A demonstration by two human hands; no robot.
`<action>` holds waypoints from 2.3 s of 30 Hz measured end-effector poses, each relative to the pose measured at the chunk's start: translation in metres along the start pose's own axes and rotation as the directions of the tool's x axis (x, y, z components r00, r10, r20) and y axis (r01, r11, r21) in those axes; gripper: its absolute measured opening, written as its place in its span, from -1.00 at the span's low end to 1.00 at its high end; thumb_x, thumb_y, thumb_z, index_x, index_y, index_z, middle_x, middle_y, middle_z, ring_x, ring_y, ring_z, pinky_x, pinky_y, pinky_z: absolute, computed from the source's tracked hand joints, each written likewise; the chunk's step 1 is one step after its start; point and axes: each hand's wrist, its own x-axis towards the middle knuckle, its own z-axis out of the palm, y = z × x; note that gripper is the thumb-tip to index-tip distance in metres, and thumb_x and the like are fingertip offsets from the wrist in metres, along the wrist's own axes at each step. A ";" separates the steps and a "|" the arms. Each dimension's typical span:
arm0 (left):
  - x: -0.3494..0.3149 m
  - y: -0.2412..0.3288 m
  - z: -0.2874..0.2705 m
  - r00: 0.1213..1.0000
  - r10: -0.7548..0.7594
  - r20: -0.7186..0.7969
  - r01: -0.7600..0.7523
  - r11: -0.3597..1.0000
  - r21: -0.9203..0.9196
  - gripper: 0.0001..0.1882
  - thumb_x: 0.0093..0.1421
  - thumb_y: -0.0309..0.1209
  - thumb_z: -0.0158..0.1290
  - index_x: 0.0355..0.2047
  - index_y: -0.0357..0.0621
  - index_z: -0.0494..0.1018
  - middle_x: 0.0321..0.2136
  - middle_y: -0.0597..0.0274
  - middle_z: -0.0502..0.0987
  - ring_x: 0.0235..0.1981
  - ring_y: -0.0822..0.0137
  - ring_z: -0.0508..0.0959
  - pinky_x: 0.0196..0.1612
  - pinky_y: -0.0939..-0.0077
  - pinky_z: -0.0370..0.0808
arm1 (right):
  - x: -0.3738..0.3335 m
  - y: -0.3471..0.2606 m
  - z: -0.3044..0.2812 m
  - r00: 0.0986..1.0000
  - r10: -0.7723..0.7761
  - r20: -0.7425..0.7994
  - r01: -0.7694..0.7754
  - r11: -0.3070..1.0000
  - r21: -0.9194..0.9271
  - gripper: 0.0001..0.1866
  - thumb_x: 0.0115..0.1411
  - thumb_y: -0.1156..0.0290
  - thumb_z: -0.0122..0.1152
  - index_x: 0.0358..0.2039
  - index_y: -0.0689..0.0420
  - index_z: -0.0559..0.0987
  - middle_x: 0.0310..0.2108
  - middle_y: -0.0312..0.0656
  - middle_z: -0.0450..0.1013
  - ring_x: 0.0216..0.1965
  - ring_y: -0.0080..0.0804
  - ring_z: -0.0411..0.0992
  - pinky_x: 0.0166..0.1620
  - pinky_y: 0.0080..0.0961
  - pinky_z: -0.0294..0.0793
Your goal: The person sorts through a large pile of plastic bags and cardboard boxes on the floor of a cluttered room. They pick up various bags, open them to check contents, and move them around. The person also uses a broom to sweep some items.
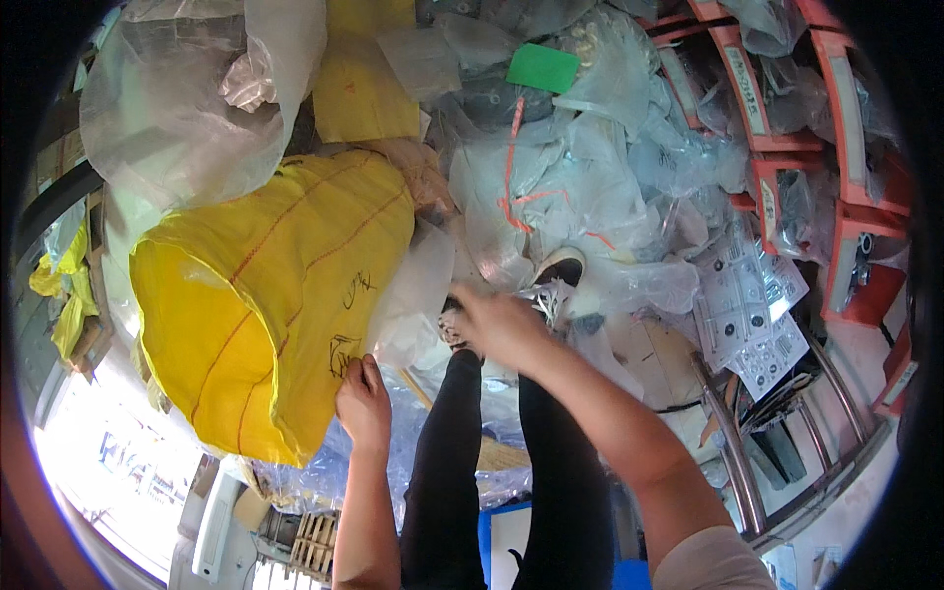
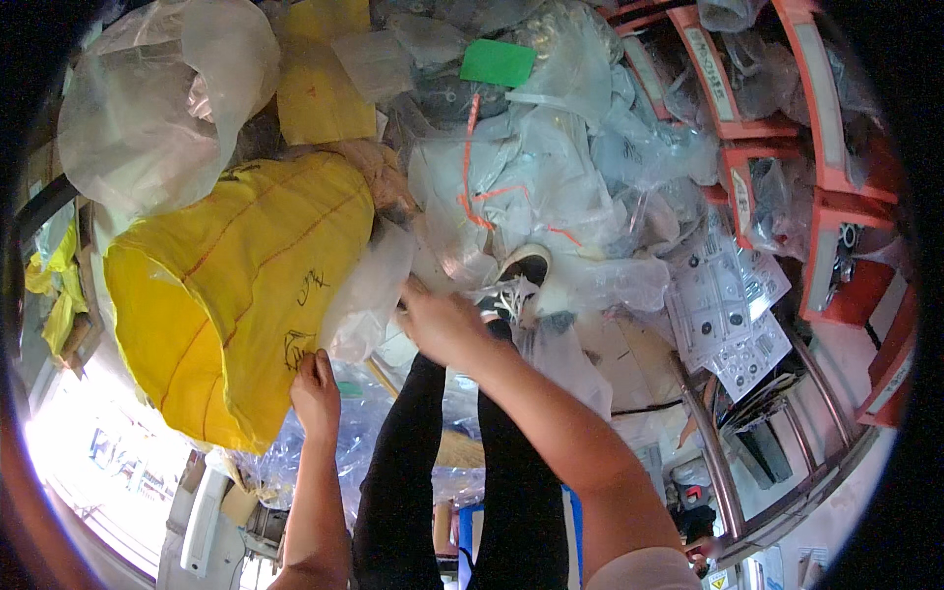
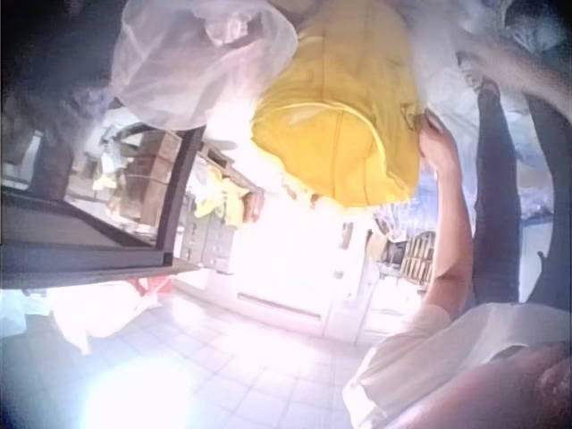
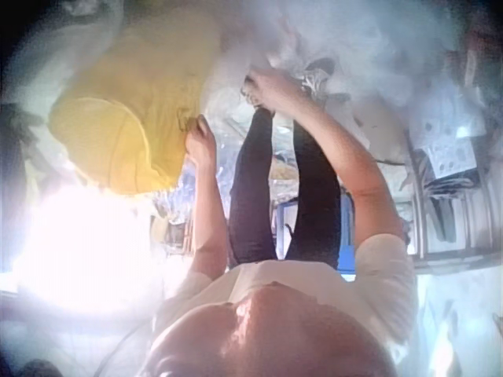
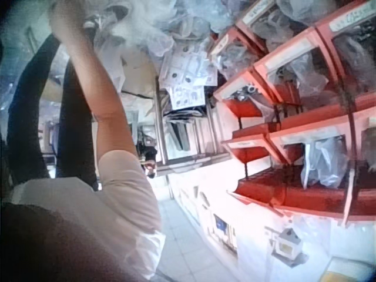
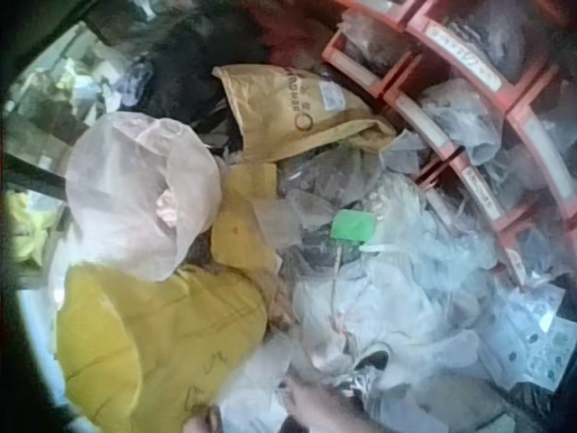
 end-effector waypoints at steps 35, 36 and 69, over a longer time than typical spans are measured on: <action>0.242 0.223 0.155 0.646 0.706 -0.290 -0.761 0.565 -0.320 -0.46 0.09 -0.52 0.24 0.10 -0.18 0.38 0.01 -0.09 0.43 -0.03 -0.13 0.51 -0.03 0.17 0.51 | 0.173 0.097 -0.155 0.576 -0.356 -0.736 0.222 0.934 -0.279 -0.54 0.15 0.19 0.27 0.00 0.17 0.53 0.04 0.00 0.47 0.08 0.01 0.41 0.12 -0.08 0.32; 0.238 0.226 0.155 0.614 0.718 -0.328 -0.789 0.541 -0.291 -0.46 0.09 -0.52 0.24 0.10 -0.17 0.39 0.03 -0.07 0.42 -0.01 -0.14 0.51 -0.03 0.14 0.51 | 0.180 0.093 -0.157 0.563 -0.347 -0.750 0.193 0.938 -0.288 -0.56 0.17 0.20 0.25 0.00 0.17 0.54 -0.01 0.00 0.50 0.05 0.01 0.43 0.10 -0.08 0.32; 0.163 0.205 0.128 0.167 0.940 -0.296 -0.955 0.228 0.188 -0.80 0.15 -0.27 0.19 -0.41 -0.02 0.40 -0.51 0.28 0.40 -0.41 0.25 0.49 -0.32 0.33 0.39 | 0.127 0.076 -0.210 0.398 -0.571 -0.718 0.435 0.806 -0.400 -0.79 0.26 0.44 0.23 -0.20 0.33 0.62 -0.23 -0.11 0.59 -0.21 -0.34 0.56 -0.13 -0.50 0.49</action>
